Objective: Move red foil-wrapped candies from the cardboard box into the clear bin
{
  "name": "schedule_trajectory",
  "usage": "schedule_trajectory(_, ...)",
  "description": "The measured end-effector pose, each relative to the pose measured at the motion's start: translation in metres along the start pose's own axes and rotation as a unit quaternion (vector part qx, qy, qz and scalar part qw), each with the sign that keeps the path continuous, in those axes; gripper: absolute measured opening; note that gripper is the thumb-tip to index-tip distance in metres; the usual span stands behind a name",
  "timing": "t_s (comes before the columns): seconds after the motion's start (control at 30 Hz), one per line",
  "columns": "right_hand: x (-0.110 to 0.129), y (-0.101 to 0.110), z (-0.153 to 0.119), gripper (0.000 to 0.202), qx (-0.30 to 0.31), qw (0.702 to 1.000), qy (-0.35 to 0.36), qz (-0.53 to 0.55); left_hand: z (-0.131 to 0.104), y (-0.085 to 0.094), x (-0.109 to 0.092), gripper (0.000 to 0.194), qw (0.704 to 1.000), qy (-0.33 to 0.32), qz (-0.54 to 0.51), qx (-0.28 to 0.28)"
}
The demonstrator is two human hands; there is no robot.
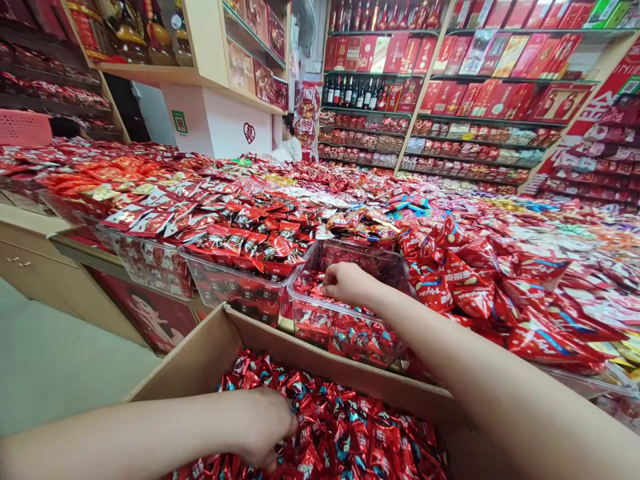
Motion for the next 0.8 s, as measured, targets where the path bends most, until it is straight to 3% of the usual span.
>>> schedule_trajectory(0.07, 0.014, 0.019, -0.015, 0.007, -0.067, 0.997, 0.026, -0.023, 0.011, -0.015, 0.003, 0.037, 0.999, 0.009, 0.018, 0.05)
schedule_trajectory(0.13, 0.033, 0.031, -0.042, 0.01, -0.141, 0.986, 0.084, -0.04, 0.017, -0.024, 0.002, 0.037, 0.998, 0.003, 0.018, 0.064)
schedule_trajectory(0.2, 0.053, 0.025, -0.074, 0.011, -0.181, 0.97, 0.157, -0.051, 0.018, -0.027, -0.001, 0.034, 0.998, -0.007, 0.015, 0.057)
schedule_trajectory(0.27, 0.063, -0.008, -0.102, 0.013, -0.13, 0.97, 0.196, -0.067, 0.016, -0.026, -0.004, 0.036, 0.999, -0.011, 0.013, 0.045)
schedule_trajectory(0.37, 0.052, -0.089, -0.128, 0.012, 0.046, 0.967, 0.22, -0.12, 0.014, -0.024, -0.011, 0.047, 1.0, -0.026, 0.013, 0.011)
schedule_trajectory(0.47, 0.017, -0.152, -0.136, 0.003, 0.15, 0.973, 0.143, -0.097, 0.018, -0.026, -0.017, 0.038, 0.998, -0.062, 0.022, 0.006)
schedule_trajectory(0.53, -0.002, -0.169, -0.136, 0.003, 0.172, 0.979, 0.094, -0.057, 0.021, -0.026, -0.017, 0.027, 0.997, -0.072, 0.02, 0.012)
schedule_trajectory(0.6, -0.011, -0.168, -0.133, 0.005, 0.158, 0.984, 0.077, 0.007, 0.021, -0.02, -0.013, 0.024, 0.998, -0.067, 0.008, 0.005)
schedule_trajectory(0.67, -0.015, -0.156, -0.131, 0.01, 0.129, 0.984, 0.061, 0.105, 0.018, -0.006, -0.008, 0.024, 0.993, -0.059, -0.095, -0.034)
schedule_trajectory(0.73, -0.019, -0.144, -0.129, 0.014, 0.114, 0.97, 0.031, 0.215, 0.013, 0.011, -0.001, 0.026, 0.953, -0.054, -0.282, -0.095)
schedule_trajectory(0.8, -0.022, -0.14, -0.129, 0.018, 0.132, 0.936, 0.003, 0.326, 0.01, 0.024, 0.001, 0.029, 0.912, -0.066, -0.385, -0.121)
Point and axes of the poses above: each hand's wrist, its own z-axis towards the middle knuckle, its own y-axis out of the back of the hand, x = y × z, the point moved 5 cm from there along z, towards the middle knuckle, and after that the axes turned 6 degrees about x, right-handed, at the moved point
